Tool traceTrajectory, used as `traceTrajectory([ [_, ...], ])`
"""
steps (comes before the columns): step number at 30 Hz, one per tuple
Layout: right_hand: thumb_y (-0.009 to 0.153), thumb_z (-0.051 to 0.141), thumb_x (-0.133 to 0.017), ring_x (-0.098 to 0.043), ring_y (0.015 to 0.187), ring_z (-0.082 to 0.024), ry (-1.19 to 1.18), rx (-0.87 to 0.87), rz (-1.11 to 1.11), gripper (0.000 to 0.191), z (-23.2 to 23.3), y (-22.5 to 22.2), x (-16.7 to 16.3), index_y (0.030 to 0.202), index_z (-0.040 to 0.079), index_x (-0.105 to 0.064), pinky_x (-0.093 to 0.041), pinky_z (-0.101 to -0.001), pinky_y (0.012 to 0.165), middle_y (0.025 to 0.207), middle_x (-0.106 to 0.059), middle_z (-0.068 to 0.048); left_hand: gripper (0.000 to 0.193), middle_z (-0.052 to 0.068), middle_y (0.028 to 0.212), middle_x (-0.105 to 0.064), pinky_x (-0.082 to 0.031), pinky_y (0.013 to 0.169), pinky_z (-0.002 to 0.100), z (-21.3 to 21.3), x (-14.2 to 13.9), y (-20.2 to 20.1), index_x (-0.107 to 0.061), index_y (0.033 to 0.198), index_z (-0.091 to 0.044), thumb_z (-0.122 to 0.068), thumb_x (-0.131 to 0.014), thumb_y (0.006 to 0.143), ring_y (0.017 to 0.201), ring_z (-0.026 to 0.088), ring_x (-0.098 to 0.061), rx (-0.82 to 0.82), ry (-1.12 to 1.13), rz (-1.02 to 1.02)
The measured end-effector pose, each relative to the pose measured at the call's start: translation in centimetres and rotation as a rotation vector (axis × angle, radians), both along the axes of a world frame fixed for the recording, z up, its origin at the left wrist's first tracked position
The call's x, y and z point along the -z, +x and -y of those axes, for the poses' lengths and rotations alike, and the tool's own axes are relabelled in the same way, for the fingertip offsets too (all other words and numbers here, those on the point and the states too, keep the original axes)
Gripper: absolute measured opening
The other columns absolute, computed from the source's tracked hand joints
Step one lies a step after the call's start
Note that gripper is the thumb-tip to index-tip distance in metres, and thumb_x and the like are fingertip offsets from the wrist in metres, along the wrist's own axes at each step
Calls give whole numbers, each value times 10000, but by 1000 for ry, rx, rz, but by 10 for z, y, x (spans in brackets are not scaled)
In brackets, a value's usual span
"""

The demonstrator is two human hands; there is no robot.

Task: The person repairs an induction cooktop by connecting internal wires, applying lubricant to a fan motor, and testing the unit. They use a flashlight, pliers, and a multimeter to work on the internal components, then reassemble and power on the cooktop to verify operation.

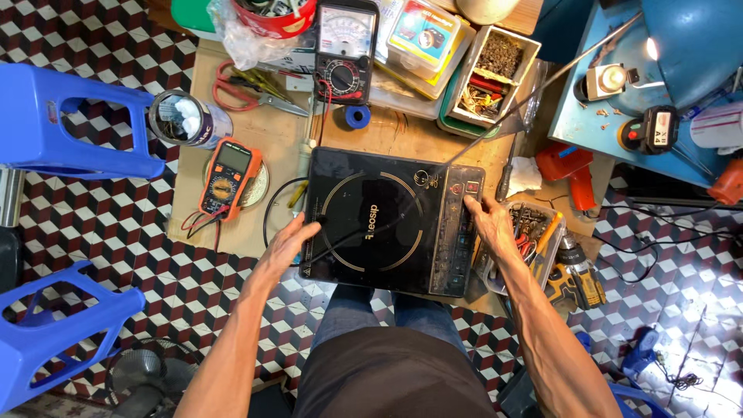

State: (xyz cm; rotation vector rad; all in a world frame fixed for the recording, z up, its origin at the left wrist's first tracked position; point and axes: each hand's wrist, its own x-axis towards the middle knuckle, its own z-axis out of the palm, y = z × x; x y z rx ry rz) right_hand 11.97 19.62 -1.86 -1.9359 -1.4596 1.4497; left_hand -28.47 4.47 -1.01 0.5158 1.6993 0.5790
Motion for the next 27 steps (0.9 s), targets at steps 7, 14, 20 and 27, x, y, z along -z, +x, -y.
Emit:
traceTrajectory([
  [7,869,507,-732,-658,916,-249,-154,35,60,620,-19,-12,7,1235,7,-714,-524,-378,825,1053,-746,-198,554,147,1112,-777,-530,879,330,-5,2,27,-663,1356,-111,-390,-704,879,996,214,-736,-16,87,-409],
  [14,792,471,-808,-722,886,-186,-177,80,12,586,-26,-11,10,1146,9,-741,-549,-324,830,1011,-780,-108,522,99,1117,-789,-535,852,278,-9,-3,22,-678,1332,-105,-333,-750,868,974,155,-743,-40,137,-328],
  [20,790,454,-810,-725,859,-212,-232,98,83,558,-30,-15,1,1125,13,-745,-549,-349,851,984,-782,-120,565,108,1153,-780,-546,870,281,-10,-1,21,-662,1344,-86,-343,-764,852,1004,160,-742,-44,124,-322],
  [27,814,468,-808,-705,972,-233,-236,89,125,616,-26,-13,1,1225,25,-693,-518,-403,917,1080,-753,-133,585,126,1189,-768,-531,927,303,-8,0,24,-650,1359,-75,-355,-754,856,1071,193,-737,-48,109,-368],
])
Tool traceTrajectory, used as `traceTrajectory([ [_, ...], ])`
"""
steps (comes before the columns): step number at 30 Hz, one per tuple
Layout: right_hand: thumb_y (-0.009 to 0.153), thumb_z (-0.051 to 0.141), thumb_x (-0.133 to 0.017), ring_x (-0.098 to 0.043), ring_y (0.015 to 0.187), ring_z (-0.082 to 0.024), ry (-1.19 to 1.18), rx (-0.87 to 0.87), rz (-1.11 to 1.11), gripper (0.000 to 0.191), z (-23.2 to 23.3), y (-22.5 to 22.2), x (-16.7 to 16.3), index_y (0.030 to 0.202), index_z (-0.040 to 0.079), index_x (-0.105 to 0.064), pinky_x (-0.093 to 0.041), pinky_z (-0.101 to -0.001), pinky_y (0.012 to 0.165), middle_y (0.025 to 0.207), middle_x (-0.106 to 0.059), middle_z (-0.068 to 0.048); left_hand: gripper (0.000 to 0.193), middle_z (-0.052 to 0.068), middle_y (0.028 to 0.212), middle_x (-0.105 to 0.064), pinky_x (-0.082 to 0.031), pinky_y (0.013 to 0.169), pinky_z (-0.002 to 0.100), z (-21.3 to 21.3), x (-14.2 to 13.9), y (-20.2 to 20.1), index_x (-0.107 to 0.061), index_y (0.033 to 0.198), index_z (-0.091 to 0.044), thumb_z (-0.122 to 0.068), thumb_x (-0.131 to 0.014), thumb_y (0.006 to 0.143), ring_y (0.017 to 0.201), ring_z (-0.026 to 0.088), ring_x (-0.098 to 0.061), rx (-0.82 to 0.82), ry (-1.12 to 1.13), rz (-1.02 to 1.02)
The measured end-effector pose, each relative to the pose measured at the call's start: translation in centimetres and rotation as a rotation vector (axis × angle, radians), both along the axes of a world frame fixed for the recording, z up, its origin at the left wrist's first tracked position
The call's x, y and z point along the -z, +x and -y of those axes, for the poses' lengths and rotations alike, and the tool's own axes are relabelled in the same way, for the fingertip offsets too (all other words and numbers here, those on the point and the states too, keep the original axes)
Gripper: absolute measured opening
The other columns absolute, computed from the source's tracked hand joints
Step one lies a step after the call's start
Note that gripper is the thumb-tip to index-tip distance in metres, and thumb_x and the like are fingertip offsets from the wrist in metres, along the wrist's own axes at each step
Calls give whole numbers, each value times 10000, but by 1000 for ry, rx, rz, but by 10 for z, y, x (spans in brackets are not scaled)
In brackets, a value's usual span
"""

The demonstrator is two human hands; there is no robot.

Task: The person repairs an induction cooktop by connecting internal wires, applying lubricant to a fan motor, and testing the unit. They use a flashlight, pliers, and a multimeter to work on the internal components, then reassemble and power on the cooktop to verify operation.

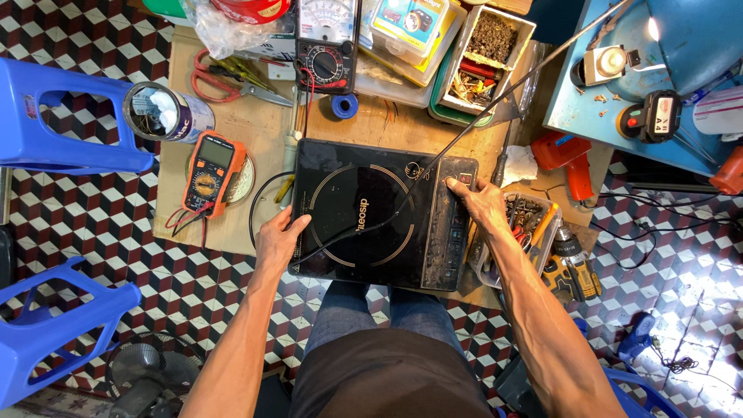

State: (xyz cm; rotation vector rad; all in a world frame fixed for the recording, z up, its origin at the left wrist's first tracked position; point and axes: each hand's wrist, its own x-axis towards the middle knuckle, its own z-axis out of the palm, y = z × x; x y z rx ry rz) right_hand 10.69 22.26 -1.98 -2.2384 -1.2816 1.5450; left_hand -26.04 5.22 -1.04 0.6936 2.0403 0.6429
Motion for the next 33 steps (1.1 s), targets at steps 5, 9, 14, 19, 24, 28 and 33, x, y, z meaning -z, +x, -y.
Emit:
traceTrajectory([
  [5,844,413,-780,-702,1008,-195,74,-17,-291,579,2,10,9,1254,13,-696,-526,-348,950,1114,-778,-111,602,136,1211,-751,-527,940,306,0,3,-1,-646,1366,-73,-360,-761,849,1105,202,-723,-2,22,32],
  [9,828,398,-800,-678,930,-215,45,-31,-184,606,0,10,10,1283,14,-682,-536,-354,865,1073,-770,-113,610,150,1239,-731,-519,954,309,0,6,-4,-633,1360,-49,-360,-783,856,1134,203,-708,23,29,-8],
  [14,803,369,-834,-680,890,-227,46,-37,-165,625,-5,7,6,1274,-9,-671,-545,-354,831,1040,-765,-149,605,146,1239,-742,-520,948,303,-2,3,-4,-642,1364,-67,-356,-768,849,1113,204,-720,20,-2,23],
  [19,795,367,-829,-713,929,-215,26,-28,-151,655,-7,7,2,1281,-35,-650,-562,-343,871,1074,-765,-144,600,148,1228,-756,-532,931,293,-4,-1,-5,-647,1371,-75,-326,-768,839,1088,201,-730,-8,2,78],
  [24,764,329,-857,-724,949,-229,9,34,-163,773,-8,6,5,1352,-53,-531,-572,-335,885,1087,-750,-176,626,161,1252,-733,-543,944,295,-4,3,-6,-628,1377,-60,-317,-783,828,1098,205,-727,-25,-16,101],
  [28,762,296,-876,-726,976,-218,38,67,-181,818,-7,5,6,1369,-67,-466,-574,-322,896,1103,-732,-180,659,188,1272,-709,-542,957,308,-2,9,-7,-609,1381,-25,-337,-795,831,1127,228,-718,-3,-5,64],
  [33,776,307,-843,-724,916,-221,35,43,-173,646,-6,3,1,1268,-62,-646,-568,-336,863,1052,-764,-164,675,196,1282,-709,-536,966,315,-1,13,-7,-611,1386,-32,-355,-790,821,1144,241,-717,0,-26,25],
])
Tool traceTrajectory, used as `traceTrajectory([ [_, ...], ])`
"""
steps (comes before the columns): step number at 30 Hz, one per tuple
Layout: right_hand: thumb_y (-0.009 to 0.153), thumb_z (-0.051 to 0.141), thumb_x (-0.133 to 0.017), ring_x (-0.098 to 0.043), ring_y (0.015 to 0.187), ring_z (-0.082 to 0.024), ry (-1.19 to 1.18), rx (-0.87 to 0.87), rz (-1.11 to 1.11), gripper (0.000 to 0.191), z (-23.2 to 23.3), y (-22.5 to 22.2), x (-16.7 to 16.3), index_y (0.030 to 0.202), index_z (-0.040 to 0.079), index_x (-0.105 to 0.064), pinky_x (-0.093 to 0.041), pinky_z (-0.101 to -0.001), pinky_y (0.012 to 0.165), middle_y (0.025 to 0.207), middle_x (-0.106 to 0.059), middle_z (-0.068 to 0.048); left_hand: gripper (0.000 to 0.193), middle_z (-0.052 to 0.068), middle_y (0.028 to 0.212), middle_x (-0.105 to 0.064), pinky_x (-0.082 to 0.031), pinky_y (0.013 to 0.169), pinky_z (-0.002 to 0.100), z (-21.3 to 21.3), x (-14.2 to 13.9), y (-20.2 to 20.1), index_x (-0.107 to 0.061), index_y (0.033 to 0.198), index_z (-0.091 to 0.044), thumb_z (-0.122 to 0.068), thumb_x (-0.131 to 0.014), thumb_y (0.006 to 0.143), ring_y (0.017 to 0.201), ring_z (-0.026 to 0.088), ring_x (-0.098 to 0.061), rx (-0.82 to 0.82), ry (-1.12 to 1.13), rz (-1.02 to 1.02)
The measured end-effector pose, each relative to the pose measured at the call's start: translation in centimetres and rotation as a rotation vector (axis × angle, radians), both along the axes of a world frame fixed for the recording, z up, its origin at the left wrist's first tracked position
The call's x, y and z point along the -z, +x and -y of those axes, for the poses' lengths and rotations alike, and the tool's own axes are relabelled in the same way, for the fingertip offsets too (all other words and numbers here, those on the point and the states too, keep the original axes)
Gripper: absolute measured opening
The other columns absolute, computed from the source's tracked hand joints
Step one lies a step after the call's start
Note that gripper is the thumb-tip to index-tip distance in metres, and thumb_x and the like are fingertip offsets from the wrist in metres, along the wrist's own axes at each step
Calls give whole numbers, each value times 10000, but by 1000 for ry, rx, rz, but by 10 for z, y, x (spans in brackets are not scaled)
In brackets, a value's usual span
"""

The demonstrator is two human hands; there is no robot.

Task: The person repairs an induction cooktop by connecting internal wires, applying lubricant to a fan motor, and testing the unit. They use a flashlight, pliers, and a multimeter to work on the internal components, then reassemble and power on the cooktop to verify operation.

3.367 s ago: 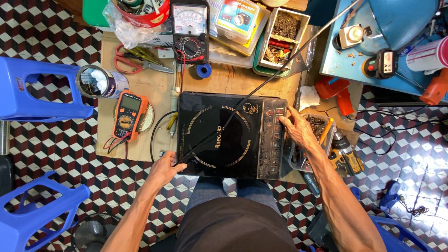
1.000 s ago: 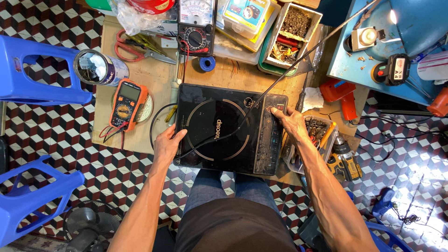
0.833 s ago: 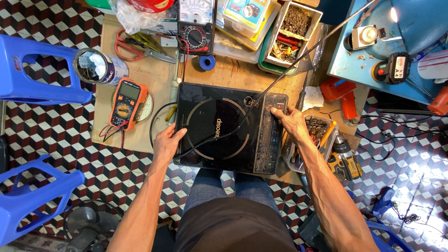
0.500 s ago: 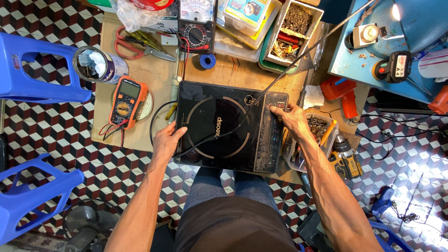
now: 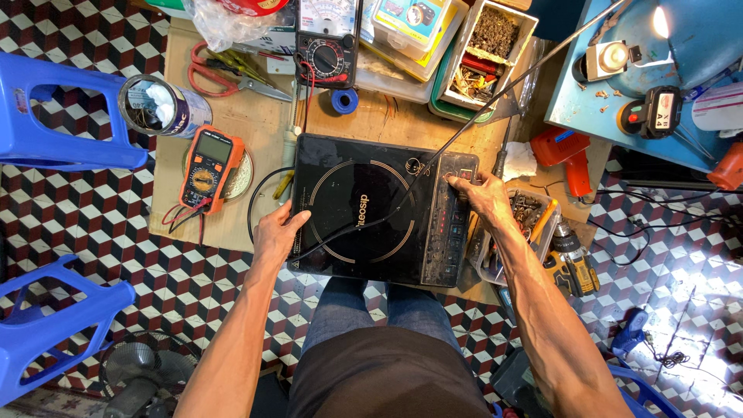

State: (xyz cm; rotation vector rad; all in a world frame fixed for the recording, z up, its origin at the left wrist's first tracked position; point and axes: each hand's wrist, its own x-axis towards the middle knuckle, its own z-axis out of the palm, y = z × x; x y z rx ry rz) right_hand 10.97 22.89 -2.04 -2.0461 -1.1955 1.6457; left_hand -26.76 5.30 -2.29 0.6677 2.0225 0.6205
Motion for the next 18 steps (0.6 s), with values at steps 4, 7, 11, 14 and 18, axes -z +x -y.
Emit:
traceTrajectory([
  [4,789,312,-844,-727,908,-209,20,-23,12,631,-1,-3,-6,1263,-50,-637,-565,-328,859,1034,-765,-142,678,205,1282,-700,-529,978,321,-1,-1,-1,-610,1383,-23,-367,-788,827,1153,249,-709,16,11,-4],
  [7,862,338,-815,-670,853,-259,-26,-73,56,564,4,1,-8,1260,-44,-697,-543,-372,795,999,-748,-201,662,193,1267,-707,-523,972,327,-1,-3,-1,-616,1378,-28,-379,-777,840,1146,251,-705,33,18,-30],
  [11,978,325,-724,-489,934,-263,84,6,-128,517,32,13,-6,1370,-11,-686,-378,-393,818,1162,-685,-317,593,133,1174,-756,-525,929,319,1,-9,3,-650,1368,-107,-397,-747,860,1067,226,-732,71,27,-47],
  [14,974,374,-624,-658,1135,-229,245,-107,49,509,74,22,-1,1335,16,-646,-493,-349,962,1223,-725,-160,549,88,1116,-784,-528,888,313,1,-14,4,-677,1351,-168,-410,-731,862,1006,209,-749,80,33,-65],
  [18,952,359,-614,-585,1278,-309,290,-146,199,638,144,21,3,1482,22,-498,-430,-379,1066,1380,-614,-244,533,102,1104,-788,-533,880,321,1,-11,3,-688,1326,-151,-430,-724,873,995,221,-755,96,64,-82],
])
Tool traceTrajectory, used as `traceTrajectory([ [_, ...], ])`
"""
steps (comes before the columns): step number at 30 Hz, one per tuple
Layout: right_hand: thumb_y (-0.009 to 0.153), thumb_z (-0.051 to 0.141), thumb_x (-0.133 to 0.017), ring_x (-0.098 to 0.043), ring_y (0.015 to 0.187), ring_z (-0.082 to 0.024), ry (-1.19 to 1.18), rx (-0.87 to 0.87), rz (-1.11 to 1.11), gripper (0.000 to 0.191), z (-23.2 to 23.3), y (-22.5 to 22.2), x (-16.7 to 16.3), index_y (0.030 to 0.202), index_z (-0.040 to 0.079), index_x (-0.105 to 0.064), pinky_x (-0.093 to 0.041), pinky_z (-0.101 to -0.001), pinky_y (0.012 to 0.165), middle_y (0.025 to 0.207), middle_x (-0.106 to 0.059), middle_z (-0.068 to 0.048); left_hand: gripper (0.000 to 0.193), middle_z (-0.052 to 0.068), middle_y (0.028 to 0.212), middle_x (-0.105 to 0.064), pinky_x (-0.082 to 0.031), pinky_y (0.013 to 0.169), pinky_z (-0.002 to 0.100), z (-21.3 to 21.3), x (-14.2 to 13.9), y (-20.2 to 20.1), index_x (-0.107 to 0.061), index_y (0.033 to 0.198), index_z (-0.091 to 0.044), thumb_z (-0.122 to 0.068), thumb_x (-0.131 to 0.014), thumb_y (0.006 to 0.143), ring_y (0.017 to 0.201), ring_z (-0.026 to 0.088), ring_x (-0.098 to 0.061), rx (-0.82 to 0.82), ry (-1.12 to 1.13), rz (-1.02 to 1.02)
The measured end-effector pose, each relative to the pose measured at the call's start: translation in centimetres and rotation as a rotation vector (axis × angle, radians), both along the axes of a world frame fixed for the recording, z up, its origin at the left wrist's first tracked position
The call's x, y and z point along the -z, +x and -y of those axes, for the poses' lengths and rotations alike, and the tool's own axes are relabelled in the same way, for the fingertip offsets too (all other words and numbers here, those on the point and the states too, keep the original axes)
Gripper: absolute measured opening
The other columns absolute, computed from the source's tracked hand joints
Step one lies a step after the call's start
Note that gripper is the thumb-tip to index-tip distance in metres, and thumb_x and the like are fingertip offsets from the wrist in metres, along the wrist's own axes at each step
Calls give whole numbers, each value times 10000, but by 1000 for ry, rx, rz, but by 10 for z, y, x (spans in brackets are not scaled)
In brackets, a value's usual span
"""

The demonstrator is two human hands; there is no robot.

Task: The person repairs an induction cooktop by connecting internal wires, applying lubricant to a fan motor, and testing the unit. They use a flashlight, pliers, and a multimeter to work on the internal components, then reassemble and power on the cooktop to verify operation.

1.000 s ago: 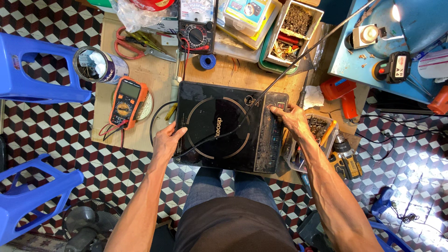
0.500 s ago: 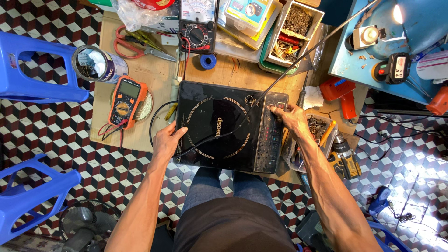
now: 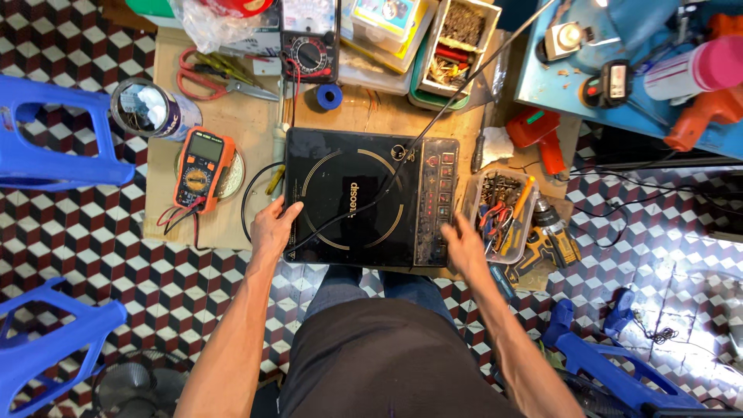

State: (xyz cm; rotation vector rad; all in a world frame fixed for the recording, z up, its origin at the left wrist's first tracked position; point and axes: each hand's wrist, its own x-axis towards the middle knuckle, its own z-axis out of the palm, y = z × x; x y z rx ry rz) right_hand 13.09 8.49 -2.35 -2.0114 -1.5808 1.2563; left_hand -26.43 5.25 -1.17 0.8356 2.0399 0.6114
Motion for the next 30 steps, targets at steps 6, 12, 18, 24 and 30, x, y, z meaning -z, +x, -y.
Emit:
traceTrajectory([
  [6,921,355,-650,-606,1287,-297,-150,140,-66,683,49,-1,-3,1480,6,-472,-449,-360,1061,1404,-610,-220,533,139,1118,-772,-533,881,350,5,20,-6,-690,1315,-132,-443,-730,883,1010,254,-741,24,45,-48],
  [12,902,358,-661,-665,1226,-275,-201,126,-127,703,41,0,-18,1475,-6,-480,-489,-361,1032,1338,-676,-207,468,174,1121,-759,-531,902,410,12,17,-5,-716,1291,-128,-416,-680,923,1037,349,-716,80,16,-179],
  [18,932,359,-672,-663,1152,-219,-217,-53,-136,649,15,17,-7,1436,-28,-539,-514,-314,964,1284,-688,-171,422,197,1192,-727,-514,941,410,67,-16,16,-708,1288,-88,-356,-644,970,1081,346,-694,-154,271,-316],
  [24,963,293,-706,-597,871,-182,-324,-19,-464,596,10,30,1,1413,-74,-575,-491,-325,765,976,-681,-153,359,150,1203,-739,-519,922,353,144,-12,58,-675,1300,-55,-283,-580,1040,1087,221,-698,-399,468,-157],
  [30,929,352,-637,-720,1000,-200,-337,-73,-305,606,11,39,5,1403,-20,-577,-571,-311,867,1134,-739,-172,373,136,970,-809,-569,816,365,257,41,125,-750,1203,-102,-349,-534,1026,888,226,-763,-419,-145,-141],
])
